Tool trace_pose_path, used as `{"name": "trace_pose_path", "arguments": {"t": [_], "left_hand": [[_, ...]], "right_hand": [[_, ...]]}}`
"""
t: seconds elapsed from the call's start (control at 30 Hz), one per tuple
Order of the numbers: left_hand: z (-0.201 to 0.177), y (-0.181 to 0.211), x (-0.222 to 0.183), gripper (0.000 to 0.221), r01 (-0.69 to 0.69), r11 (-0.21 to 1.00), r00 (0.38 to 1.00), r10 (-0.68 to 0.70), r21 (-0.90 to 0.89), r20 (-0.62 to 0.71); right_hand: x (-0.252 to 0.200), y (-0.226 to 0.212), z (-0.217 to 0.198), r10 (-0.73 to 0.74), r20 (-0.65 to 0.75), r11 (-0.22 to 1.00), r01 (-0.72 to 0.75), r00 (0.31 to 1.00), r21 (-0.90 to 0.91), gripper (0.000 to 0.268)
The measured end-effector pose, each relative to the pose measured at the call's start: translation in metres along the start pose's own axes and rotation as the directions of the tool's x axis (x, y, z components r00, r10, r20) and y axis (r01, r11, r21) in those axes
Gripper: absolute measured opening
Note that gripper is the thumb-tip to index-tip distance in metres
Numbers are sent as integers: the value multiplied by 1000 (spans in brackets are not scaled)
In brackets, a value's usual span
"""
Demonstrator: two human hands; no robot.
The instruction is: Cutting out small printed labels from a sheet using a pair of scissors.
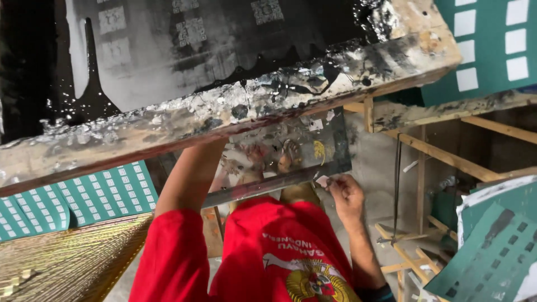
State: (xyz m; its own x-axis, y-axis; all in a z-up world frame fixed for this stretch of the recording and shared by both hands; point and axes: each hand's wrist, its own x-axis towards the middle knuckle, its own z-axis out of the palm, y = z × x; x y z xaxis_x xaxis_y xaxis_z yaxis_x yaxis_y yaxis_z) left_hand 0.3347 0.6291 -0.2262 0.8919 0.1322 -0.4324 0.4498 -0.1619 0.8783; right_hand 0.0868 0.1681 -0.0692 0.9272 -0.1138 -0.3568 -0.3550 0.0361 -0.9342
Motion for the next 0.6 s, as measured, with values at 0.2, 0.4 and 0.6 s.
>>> {"name": "trace_pose_path", "arguments": {"t": [0.2, 0.4, 0.6], "left_hand": [[22, -2, -49, 17, -16, 1000, 999, 16, 16, 32], [13, -24, -69, 20, -38, 999, 995, 35, 31, 89], [22, -42, -83, 23, -59, 998, 988, 58, 6, 143]], "right_hand": [[-9, 19, -25, 37, -29, 995, -34, 999, 93, 14], [-11, 32, -56, 32, -59, 999, -32, 998, -10, 13], [-9, 23, -71, 15, -36, 1000, -16, 999, -10, 18]]}}
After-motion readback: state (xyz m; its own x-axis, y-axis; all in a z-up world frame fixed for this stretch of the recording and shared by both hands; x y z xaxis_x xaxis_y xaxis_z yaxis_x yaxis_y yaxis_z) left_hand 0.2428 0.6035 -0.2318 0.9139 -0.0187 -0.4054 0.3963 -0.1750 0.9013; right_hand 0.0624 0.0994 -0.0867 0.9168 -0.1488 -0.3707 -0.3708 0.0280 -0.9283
